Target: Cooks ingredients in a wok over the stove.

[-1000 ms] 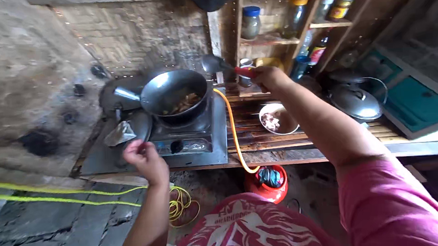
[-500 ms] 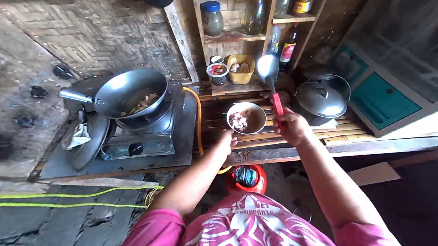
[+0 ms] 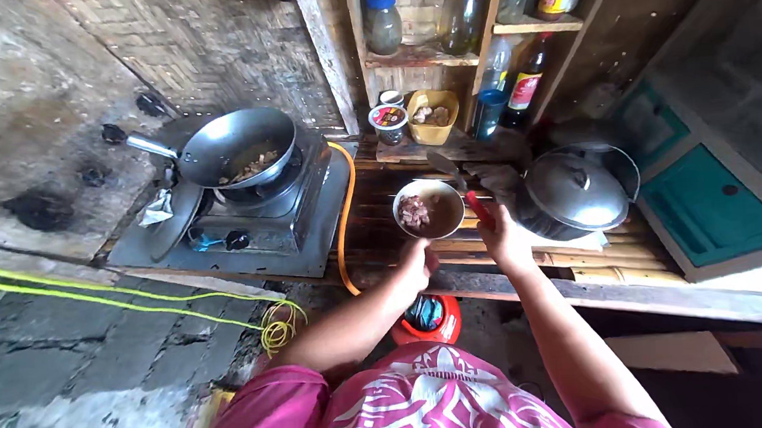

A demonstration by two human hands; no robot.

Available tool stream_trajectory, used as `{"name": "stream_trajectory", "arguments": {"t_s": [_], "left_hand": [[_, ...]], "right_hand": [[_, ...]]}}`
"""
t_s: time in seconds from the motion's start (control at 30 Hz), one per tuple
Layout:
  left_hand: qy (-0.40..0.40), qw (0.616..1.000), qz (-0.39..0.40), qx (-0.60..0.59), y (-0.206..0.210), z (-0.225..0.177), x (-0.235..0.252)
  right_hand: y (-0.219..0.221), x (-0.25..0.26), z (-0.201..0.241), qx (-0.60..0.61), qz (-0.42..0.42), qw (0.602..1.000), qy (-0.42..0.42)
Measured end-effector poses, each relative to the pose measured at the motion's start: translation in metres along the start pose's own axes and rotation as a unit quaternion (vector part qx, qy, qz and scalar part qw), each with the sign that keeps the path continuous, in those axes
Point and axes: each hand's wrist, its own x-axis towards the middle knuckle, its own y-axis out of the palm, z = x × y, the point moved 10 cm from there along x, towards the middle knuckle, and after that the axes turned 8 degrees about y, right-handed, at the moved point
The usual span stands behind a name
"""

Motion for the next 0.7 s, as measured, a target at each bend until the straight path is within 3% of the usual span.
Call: {"name": "stream_trajectory", "arguments": {"t_s": [0.07, 0.13, 0.2, 0.3, 0.4, 0.57, 0.7], "left_hand": [[-0.033, 0.995, 0.095, 0.029, 0.000, 0.008, -0.033], [-0.049, 0.980, 0.175, 0.077, -0.013, 0.015, -0.056], [-0.034, 0.972, 0.203, 0.113, -0.040, 0.021, -0.065], [-0.004, 0.976, 0.157, 0.152, -0.101, 0.032, -0.054], [0.012, 0.991, 0.073, 0.108, -0.164, 0.041, -0.052], [0.005, 0.994, -0.034, 0.106, -0.264, 0.084, -0.058], [-0.026, 0.966, -0.064, 0.250, -0.345, 0.126, -0.052]], "right_hand": [[0.004, 0.000, -0.007, 0.155, 0.044, 0.987, 0.027], [0.019, -0.002, -0.013, 0.368, 0.090, 0.921, 0.088], [0.037, -0.006, -0.012, 0.483, 0.151, 0.851, 0.142], [0.046, -0.006, 0.003, 0.507, 0.185, 0.829, 0.145], [0.049, -0.003, 0.031, 0.521, 0.219, 0.818, 0.111], [0.055, 0.000, 0.093, 0.566, 0.308, 0.761, 0.073], [0.049, 0.009, 0.145, 0.520, 0.271, 0.810, -0.005]]}}
